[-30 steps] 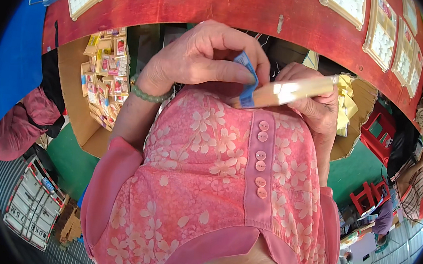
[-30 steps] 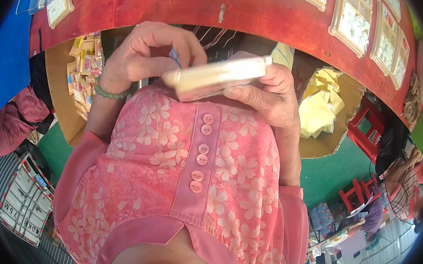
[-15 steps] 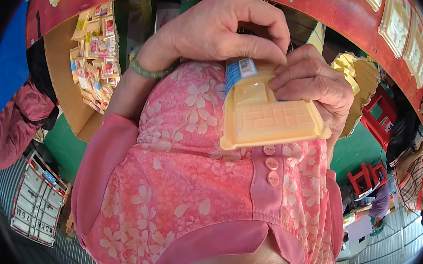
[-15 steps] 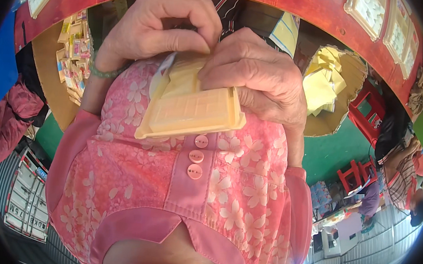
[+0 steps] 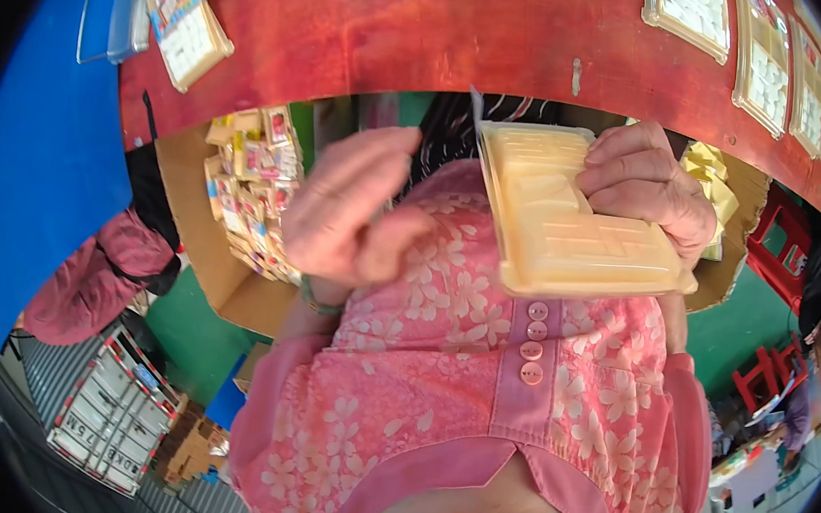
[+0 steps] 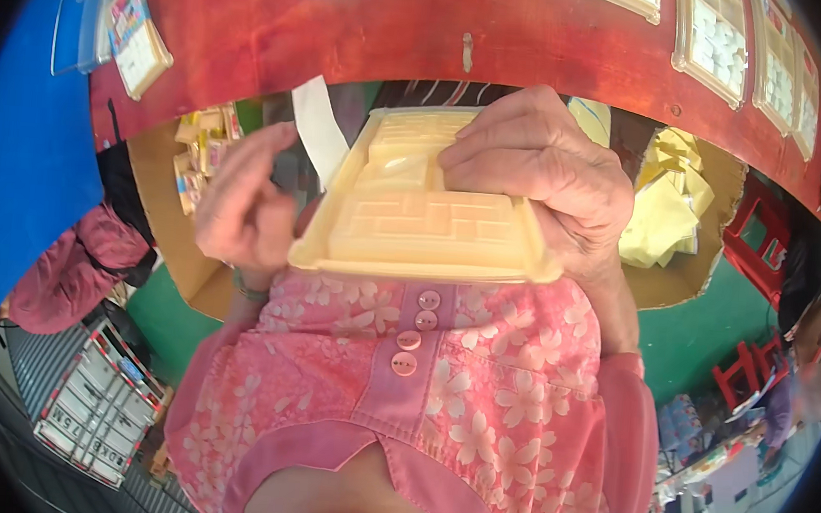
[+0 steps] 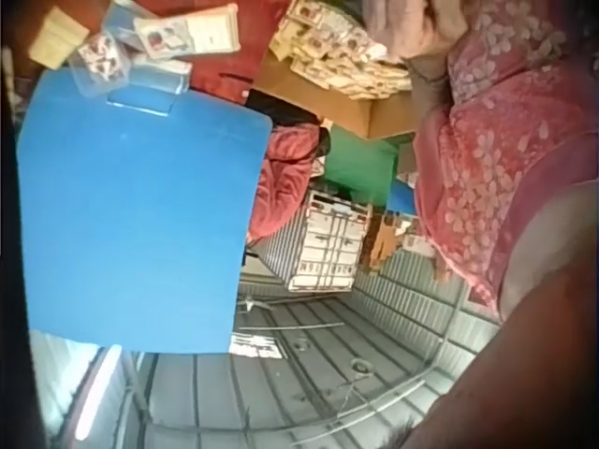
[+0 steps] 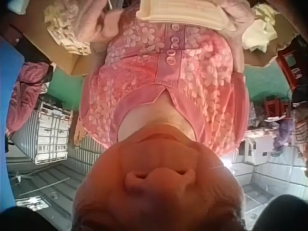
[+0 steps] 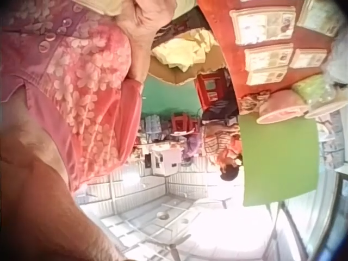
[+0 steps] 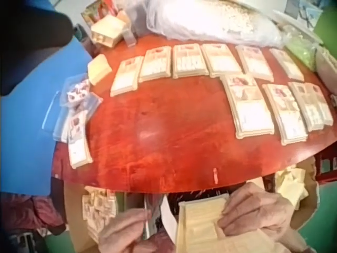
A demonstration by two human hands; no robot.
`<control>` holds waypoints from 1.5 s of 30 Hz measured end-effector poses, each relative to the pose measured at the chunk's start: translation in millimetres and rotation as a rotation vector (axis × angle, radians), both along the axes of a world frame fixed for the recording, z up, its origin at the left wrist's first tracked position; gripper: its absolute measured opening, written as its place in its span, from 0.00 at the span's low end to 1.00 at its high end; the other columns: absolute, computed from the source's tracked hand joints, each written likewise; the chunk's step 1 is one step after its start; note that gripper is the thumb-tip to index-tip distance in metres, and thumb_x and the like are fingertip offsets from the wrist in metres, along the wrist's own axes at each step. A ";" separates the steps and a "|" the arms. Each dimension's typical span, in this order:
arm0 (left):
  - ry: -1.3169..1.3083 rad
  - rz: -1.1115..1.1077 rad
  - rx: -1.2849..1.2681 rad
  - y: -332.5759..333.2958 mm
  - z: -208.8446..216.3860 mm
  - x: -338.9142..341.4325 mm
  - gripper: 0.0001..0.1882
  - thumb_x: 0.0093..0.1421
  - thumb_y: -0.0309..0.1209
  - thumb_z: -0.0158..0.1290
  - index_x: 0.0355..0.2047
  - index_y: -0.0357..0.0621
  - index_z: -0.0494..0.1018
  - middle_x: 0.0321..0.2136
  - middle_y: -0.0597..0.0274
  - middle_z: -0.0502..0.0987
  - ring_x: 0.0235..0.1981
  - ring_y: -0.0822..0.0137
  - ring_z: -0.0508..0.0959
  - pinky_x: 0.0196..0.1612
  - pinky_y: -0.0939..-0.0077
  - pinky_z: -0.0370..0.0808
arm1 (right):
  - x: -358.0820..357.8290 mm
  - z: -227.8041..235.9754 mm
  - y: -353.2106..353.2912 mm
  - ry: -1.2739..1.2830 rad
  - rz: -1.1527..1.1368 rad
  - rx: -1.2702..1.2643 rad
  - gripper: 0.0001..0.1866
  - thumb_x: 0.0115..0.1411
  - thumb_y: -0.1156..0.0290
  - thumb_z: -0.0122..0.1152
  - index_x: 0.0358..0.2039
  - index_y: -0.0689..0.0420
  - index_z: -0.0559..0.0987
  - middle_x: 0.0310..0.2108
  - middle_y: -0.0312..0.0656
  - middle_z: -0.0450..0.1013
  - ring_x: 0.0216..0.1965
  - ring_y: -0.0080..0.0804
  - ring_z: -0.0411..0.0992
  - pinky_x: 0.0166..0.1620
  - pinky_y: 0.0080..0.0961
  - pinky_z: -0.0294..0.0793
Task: Packaging small square sweets into plastic trays and applying paper labels.
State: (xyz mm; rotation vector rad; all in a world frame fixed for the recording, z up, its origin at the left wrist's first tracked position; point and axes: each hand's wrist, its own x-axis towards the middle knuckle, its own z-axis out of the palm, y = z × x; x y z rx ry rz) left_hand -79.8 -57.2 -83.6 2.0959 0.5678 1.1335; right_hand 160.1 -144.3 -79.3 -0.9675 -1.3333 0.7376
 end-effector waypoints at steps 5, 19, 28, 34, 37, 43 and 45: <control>0.000 -0.136 -0.088 2.2 8.5 21.8 0.24 0.44 0.21 0.61 0.43 0.23 0.72 0.40 0.31 0.74 0.44 0.43 0.77 0.45 0.56 0.76 | -2.0 1.1 9.4 -0.170 0.021 0.075 0.08 0.50 0.71 0.63 0.30 0.62 0.81 0.31 0.44 0.76 0.33 0.38 0.71 0.36 0.30 0.72; -0.034 -0.364 -0.084 16.1 6.9 50.7 0.14 0.47 0.20 0.58 0.37 0.29 0.76 0.36 0.42 0.78 0.39 0.51 0.80 0.45 0.59 0.77 | 0.9 -1.5 0.9 -0.195 -0.019 0.055 0.13 0.42 0.69 0.69 0.29 0.61 0.81 0.34 0.45 0.72 0.35 0.40 0.73 0.39 0.36 0.75; -0.131 -0.418 -0.041 10.1 8.1 62.6 0.15 0.44 0.23 0.59 0.35 0.31 0.76 0.34 0.45 0.78 0.37 0.50 0.80 0.40 0.61 0.79 | -8.2 -4.7 -9.1 -0.237 -0.258 0.111 0.18 0.37 0.76 0.67 0.33 0.61 0.81 0.35 0.45 0.70 0.34 0.34 0.73 0.35 0.23 0.75; -0.168 -0.453 -0.060 14.5 2.8 65.6 0.17 0.43 0.28 0.60 0.34 0.32 0.76 0.34 0.46 0.78 0.37 0.51 0.80 0.39 0.63 0.80 | -5.0 4.0 -6.1 -0.353 -0.250 0.045 0.15 0.41 0.77 0.65 0.33 0.62 0.81 0.35 0.45 0.71 0.33 0.35 0.73 0.37 0.26 0.76; -0.164 -0.434 -0.055 17.5 3.6 62.3 0.16 0.45 0.28 0.60 0.34 0.32 0.76 0.33 0.47 0.78 0.37 0.51 0.80 0.39 0.63 0.79 | -5.7 1.6 4.7 -0.312 -0.172 0.122 0.11 0.44 0.76 0.63 0.32 0.62 0.80 0.35 0.47 0.73 0.33 0.36 0.73 0.37 0.27 0.76; -0.124 -0.407 -0.047 26.0 5.1 55.6 0.16 0.52 0.28 0.59 0.38 0.29 0.72 0.34 0.44 0.78 0.38 0.47 0.79 0.41 0.56 0.77 | -8.0 11.9 15.4 -0.446 -0.157 0.082 0.14 0.42 0.71 0.65 0.30 0.62 0.77 0.31 0.45 0.74 0.32 0.41 0.73 0.36 0.38 0.73; -0.102 -0.347 -0.065 23.4 13.1 54.0 0.15 0.52 0.28 0.59 0.38 0.29 0.73 0.33 0.45 0.78 0.37 0.48 0.79 0.40 0.57 0.77 | -7.2 17.2 17.6 -0.486 -0.130 0.061 0.14 0.41 0.69 0.65 0.29 0.61 0.77 0.29 0.43 0.74 0.31 0.39 0.72 0.35 0.36 0.71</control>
